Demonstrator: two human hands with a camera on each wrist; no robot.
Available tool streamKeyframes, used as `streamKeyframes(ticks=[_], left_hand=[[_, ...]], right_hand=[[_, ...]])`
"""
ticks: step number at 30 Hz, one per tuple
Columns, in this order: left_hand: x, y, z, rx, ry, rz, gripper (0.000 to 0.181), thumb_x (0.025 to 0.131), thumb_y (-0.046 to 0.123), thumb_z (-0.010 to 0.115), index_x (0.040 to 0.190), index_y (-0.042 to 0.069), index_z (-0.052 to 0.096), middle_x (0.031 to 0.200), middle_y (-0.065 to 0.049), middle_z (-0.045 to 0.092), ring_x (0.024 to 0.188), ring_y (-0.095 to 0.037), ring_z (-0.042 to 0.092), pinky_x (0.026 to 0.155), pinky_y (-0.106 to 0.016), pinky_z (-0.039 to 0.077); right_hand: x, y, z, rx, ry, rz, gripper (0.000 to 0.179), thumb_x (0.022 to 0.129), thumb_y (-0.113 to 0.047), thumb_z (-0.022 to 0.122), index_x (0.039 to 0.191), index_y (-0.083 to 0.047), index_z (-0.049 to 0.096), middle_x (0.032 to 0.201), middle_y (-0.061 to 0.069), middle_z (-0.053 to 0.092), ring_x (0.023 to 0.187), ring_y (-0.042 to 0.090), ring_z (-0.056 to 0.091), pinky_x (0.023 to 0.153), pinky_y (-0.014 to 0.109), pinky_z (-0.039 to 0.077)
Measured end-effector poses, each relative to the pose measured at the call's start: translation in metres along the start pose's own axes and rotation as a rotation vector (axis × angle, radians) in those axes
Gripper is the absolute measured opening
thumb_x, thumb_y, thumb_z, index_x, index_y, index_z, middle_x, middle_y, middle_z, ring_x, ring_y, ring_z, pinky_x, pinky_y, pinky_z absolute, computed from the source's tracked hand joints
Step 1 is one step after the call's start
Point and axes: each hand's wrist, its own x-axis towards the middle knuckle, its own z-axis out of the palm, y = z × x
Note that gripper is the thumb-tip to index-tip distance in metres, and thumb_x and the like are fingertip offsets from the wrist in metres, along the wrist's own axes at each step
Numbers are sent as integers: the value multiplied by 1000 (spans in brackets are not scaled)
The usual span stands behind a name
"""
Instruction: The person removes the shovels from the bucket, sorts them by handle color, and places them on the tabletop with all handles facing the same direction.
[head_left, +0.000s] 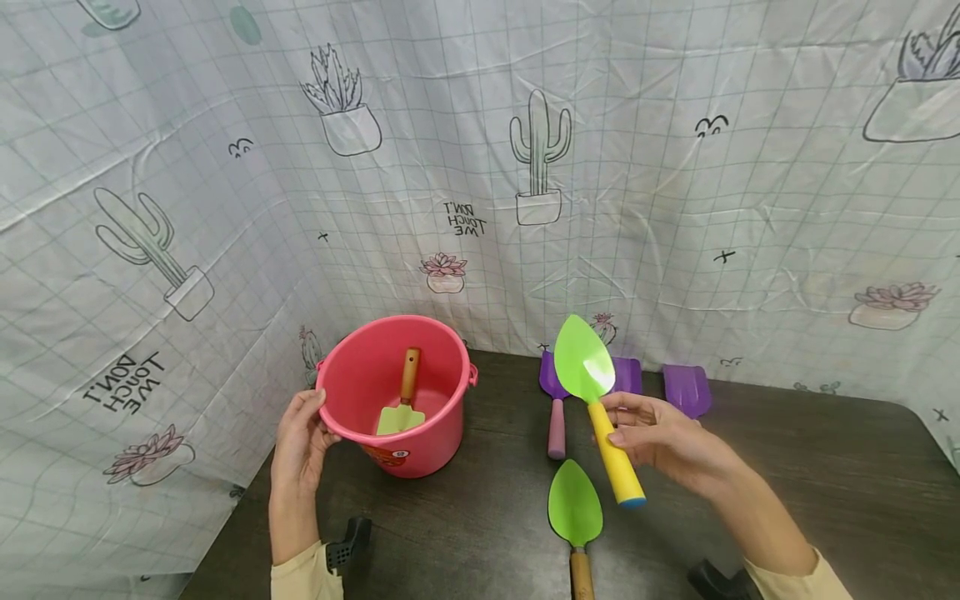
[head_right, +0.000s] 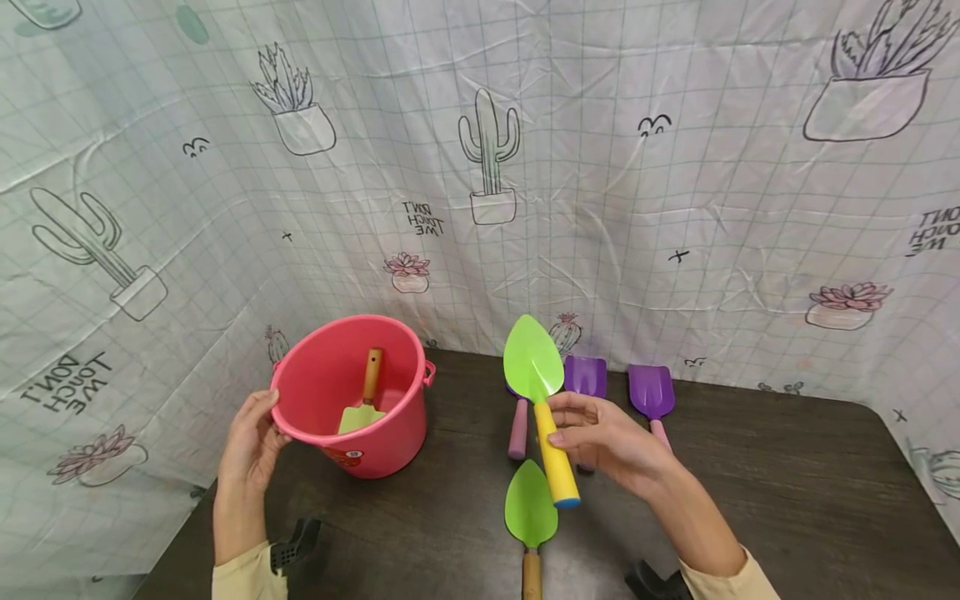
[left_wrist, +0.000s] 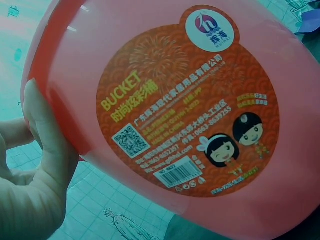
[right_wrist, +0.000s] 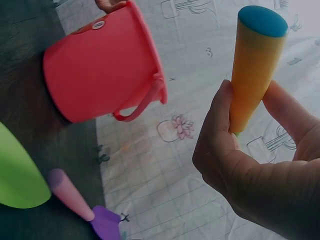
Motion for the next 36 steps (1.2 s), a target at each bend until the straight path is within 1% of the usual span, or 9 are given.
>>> streamKeyframes(ticks=[2, 8, 14, 19, 26, 30, 36], left_hand=[[0, 0, 0, -2, -2, 0, 10, 110, 10, 49, 102, 6, 53, 81, -5, 64, 56, -9, 63, 49, -18, 55], [0, 0, -1, -6, 0, -2, 10, 110, 11, 50, 102, 6, 53, 81, -5, 64, 56, -9, 63, 50, -18, 56], [1, 0, -1, -12, 11, -5, 9, 109, 11, 51, 102, 5, 53, 80, -5, 64, 55, -9, 63, 49, -19, 56], [2, 0, 0, -1, 18, -13, 10, 110, 11, 50, 101, 7, 53, 80, -5, 64, 55, -9, 62, 49, -18, 56], [2, 0, 0, 6, 17, -10, 9, 110, 12, 50, 103, 6, 52, 81, -5, 63, 56, -9, 62, 49, -18, 56], [1, 0, 0, 7, 24, -13, 9, 109, 12, 52, 103, 6, 52, 82, -5, 63, 56, -9, 62, 49, -18, 56], [1, 1, 0, 18, 41, -21, 9, 109, 13, 52, 103, 6, 51, 83, -5, 63, 56, -9, 62, 50, -19, 56]], right_hand=[[-2, 4, -1, -2, 0, 9, 26, 99, -3, 60, 123, -13, 61, 111, 2, 65, 98, 17, 67, 86, 34, 59], [-8, 16, -4, 6, 13, 40, 28, 97, -1, 62, 123, -11, 57, 112, 1, 65, 101, 17, 67, 90, 34, 58], [-12, 29, -7, 36, 0, 56, 25, 98, 0, 60, 121, -7, 55, 109, 1, 67, 99, 14, 66, 88, 30, 58], [-19, 41, -13, 59, -15, 82, 19, 100, -1, 57, 118, -8, 57, 106, 0, 69, 97, 14, 68, 85, 28, 58], [-29, 54, -21, 91, -47, 103, 19, 102, 0, 52, 116, -8, 62, 107, 1, 72, 101, 17, 70, 90, 32, 59], [-36, 61, -25, 80, -30, 128, 19, 102, -1, 52, 116, -9, 63, 108, 0, 71, 101, 17, 70, 90, 34, 59], [-47, 73, -28, 64, 4, 170, 20, 102, -3, 54, 117, -10, 65, 108, -2, 71, 97, 13, 70, 89, 33, 60]])
